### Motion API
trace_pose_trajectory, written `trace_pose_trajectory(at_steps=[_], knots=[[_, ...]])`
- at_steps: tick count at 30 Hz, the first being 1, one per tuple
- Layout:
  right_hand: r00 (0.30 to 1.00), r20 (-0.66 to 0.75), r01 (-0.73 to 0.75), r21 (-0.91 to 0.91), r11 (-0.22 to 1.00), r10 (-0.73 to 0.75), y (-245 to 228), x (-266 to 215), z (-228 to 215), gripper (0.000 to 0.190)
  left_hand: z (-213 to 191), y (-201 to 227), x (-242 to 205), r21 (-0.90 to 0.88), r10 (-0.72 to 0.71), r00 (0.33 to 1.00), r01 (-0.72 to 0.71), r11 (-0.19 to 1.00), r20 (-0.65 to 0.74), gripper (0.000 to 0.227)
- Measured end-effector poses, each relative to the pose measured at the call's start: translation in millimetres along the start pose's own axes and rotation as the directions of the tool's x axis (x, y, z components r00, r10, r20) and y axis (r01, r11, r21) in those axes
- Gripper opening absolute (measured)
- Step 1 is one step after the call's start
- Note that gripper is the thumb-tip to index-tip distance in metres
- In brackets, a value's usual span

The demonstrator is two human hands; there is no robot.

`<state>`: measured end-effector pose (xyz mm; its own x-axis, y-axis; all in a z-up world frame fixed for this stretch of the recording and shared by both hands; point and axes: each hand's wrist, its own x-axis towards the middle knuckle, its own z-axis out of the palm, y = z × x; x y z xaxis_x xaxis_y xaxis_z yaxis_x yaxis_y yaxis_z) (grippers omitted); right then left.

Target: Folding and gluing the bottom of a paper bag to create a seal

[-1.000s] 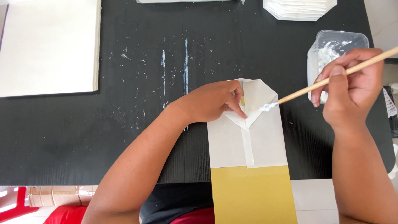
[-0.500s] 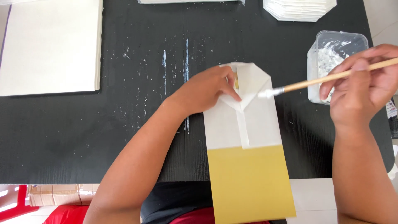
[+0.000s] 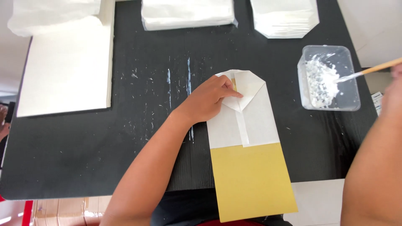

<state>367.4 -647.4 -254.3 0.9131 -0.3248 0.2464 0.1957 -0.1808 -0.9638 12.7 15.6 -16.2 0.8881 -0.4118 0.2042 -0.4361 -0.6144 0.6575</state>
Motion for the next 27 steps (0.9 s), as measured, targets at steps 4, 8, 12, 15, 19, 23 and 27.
trace_pose_trajectory(at_steps=[4,8,12,15,19,23,27], knots=[[0.997,0.052,-0.053,-0.152,0.987,0.061,-243,-146,115,0.03,-1,0,-1,-0.014,0.041,0.998,-0.042,0.999,-0.038,0.061],[0.974,0.201,0.146,-0.194,0.97,-0.106,-284,-177,139,0.042,-7,7,-4,-0.041,0.044,0.999,-0.045,0.998,-0.019,0.055],[0.958,0.286,0.123,-0.293,0.948,-0.036,-316,-198,151,0.049,-9,3,-6,-0.074,0.03,0.999,-0.031,0.997,-0.019,0.059],[0.947,0.32,0.085,-0.277,0.957,0.008,-326,-204,156,0.057,-12,0,-7,-0.076,0.079,0.995,-0.083,0.994,-0.064,0.067],[0.966,0.259,0.052,-0.29,0.956,0.026,-305,-193,149,0.056,-30,21,-9,0.003,-0.138,0.988,0.138,0.99,0.064,0.074],[0.67,0.221,0.741,-0.245,0.625,-0.708,-323,-210,146,0.031,-30,24,-12,0.116,-0.171,0.978,0.158,0.981,0.118,0.073],[0.373,0.429,0.906,0.023,0.423,-0.823,-380,-261,167,0.01,-13,9,-8,0.231,-0.015,1.0,0.01,0.973,0.016,0.06]])
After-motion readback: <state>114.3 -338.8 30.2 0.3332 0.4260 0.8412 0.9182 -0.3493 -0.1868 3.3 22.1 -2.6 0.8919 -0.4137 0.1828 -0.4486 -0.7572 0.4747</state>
